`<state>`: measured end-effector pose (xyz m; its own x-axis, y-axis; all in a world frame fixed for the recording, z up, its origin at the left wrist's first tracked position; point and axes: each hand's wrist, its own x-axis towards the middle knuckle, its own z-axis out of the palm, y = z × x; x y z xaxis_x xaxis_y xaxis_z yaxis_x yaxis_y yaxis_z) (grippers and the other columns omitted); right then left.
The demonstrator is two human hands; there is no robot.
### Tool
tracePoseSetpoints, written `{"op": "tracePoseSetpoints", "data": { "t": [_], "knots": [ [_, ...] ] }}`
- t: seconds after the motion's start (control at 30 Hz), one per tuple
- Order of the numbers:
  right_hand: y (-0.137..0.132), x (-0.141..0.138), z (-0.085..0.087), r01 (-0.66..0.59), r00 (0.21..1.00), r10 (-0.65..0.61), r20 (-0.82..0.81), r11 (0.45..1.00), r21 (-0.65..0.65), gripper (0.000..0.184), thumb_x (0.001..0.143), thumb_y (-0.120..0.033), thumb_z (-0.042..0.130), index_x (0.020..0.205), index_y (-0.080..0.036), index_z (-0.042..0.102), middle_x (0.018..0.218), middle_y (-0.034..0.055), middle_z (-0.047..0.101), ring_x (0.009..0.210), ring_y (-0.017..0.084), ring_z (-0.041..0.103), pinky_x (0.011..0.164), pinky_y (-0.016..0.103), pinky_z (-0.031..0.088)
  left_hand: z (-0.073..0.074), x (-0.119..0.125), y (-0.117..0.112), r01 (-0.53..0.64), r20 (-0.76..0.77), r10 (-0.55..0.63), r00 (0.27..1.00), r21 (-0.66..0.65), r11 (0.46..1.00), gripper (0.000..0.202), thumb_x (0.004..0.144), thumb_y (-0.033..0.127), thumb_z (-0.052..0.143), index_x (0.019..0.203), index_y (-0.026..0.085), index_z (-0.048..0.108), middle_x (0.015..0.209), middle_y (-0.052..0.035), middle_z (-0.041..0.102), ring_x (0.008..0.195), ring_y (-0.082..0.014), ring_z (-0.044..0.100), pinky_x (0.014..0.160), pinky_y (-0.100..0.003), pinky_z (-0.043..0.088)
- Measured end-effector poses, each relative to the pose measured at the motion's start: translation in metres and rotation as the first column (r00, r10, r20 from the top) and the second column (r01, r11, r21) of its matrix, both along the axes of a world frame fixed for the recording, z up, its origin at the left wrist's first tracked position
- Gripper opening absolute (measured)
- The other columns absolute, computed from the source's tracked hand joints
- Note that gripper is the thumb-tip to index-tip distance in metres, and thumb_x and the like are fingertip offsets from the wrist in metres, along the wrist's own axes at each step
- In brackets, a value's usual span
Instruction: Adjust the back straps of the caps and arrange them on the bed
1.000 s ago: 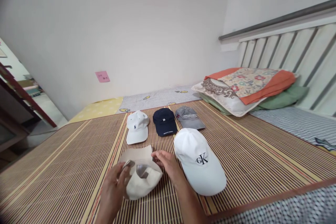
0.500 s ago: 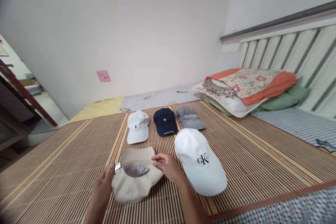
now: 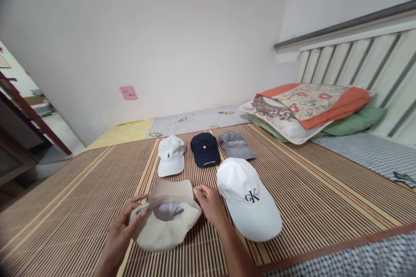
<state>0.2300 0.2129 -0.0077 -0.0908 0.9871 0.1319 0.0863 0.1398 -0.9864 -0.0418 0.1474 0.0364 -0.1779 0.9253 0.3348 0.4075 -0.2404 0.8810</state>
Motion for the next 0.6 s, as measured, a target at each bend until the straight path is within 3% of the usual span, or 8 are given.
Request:
{"op": "tracePoseSetpoints", "data": {
  "t": [0.07, 0.2, 0.3, 0.37, 0.47, 0.53, 0.6],
  "knots": [
    [0.002, 0.000, -0.005, 0.001, 0.999, -0.002, -0.032, 0.999, -0.043, 0.038, 0.082, -0.051, 0.066, 0.096, -0.017, 0.075, 0.097, 0.0109, 0.080, 0.091, 0.028, 0.073, 0.080, 0.035, 0.053, -0.006, -0.004, 0.004, -0.014, -0.038, 0.014, 0.999, -0.003, 1.000, 0.037, 0.081, 0.060, 0.074, 0.078, 0.023, 0.074, 0.144, -0.0131, 0.062, 0.134, -0.0354, 0.056, 0.100, -0.041, 0.053],
    [0.005, -0.001, -0.017, -0.060, 0.995, 0.046, -0.087, 0.985, -0.162, 0.047, 0.070, -0.049, 0.078, 0.105, -0.017, 0.076, 0.085, 0.0093, 0.081, 0.079, 0.029, 0.075, 0.069, 0.036, 0.054, -0.017, -0.009, 0.010, -0.028, -0.086, 0.021, 0.996, -0.079, 0.996, 0.044, 0.079, 0.066, 0.073, 0.082, 0.022, 0.077, 0.144, -0.0171, 0.064, 0.136, -0.0398, 0.056, 0.107, -0.051, 0.050],
    [0.009, -0.002, -0.022, -0.067, 0.989, 0.042, -0.139, 0.980, -0.185, 0.049, 0.065, -0.046, 0.081, 0.103, -0.016, 0.076, 0.077, 0.0068, 0.079, 0.075, 0.028, 0.074, 0.068, 0.036, 0.054, -0.021, 0.001, 0.011, -0.034, -0.044, 0.030, 0.999, -0.104, 0.994, 0.047, 0.077, 0.068, 0.073, 0.077, 0.020, 0.076, 0.126, -0.0170, 0.073, 0.122, -0.0397, 0.064, 0.092, -0.046, 0.057],
    [0.013, 0.000, -0.025, -0.033, 0.984, 0.000, -0.177, 0.983, -0.181, 0.050, 0.063, -0.047, 0.081, 0.101, -0.015, 0.076, 0.079, 0.0070, 0.080, 0.078, 0.029, 0.074, 0.072, 0.037, 0.054, -0.023, 0.014, 0.011, 0.000, 0.029, 0.003, 1.000, -0.130, 0.992, 0.049, 0.076, 0.068, 0.074, 0.074, 0.019, 0.074, 0.101, -0.0136, 0.077, 0.100, -0.0348, 0.071, 0.076, -0.039, 0.059],
    [0.019, 0.005, -0.027, 0.025, 0.973, -0.067, -0.222, 0.982, -0.185, 0.051, 0.062, -0.051, 0.079, 0.098, -0.016, 0.076, 0.084, 0.0084, 0.080, 0.082, 0.030, 0.074, 0.075, 0.038, 0.054, -0.028, 0.031, 0.013, 0.042, 0.115, -0.021, 0.993, -0.183, 0.982, 0.050, 0.075, 0.068, 0.074, 0.073, 0.018, 0.072, 0.073, -0.0060, 0.071, 0.071, -0.0257, 0.068, 0.060, -0.032, 0.054],
    [0.021, 0.007, -0.027, 0.046, 0.966, -0.092, -0.241, 0.980, -0.192, 0.049, 0.062, -0.053, 0.078, 0.095, -0.016, 0.077, 0.085, 0.0095, 0.081, 0.082, 0.030, 0.074, 0.074, 0.038, 0.053, -0.032, 0.034, 0.015, 0.013, 0.131, 0.010, 0.991, -0.176, 0.984, 0.050, 0.075, 0.068, 0.073, 0.074, 0.018, 0.072, 0.073, -0.0061, 0.071, 0.071, -0.0262, 0.068, 0.060, -0.032, 0.054],
    [0.021, 0.006, -0.027, 0.058, 0.961, -0.108, -0.254, 0.979, -0.194, 0.047, 0.062, -0.053, 0.078, 0.092, -0.016, 0.077, 0.085, 0.0101, 0.081, 0.081, 0.030, 0.073, 0.073, 0.038, 0.053, -0.033, 0.031, 0.018, -0.037, 0.086, 0.048, 0.995, -0.122, 0.992, 0.049, 0.075, 0.067, 0.072, 0.075, 0.018, 0.073, 0.089, -0.0113, 0.076, 0.087, -0.0322, 0.072, 0.068, -0.037, 0.057]
  ]
}}
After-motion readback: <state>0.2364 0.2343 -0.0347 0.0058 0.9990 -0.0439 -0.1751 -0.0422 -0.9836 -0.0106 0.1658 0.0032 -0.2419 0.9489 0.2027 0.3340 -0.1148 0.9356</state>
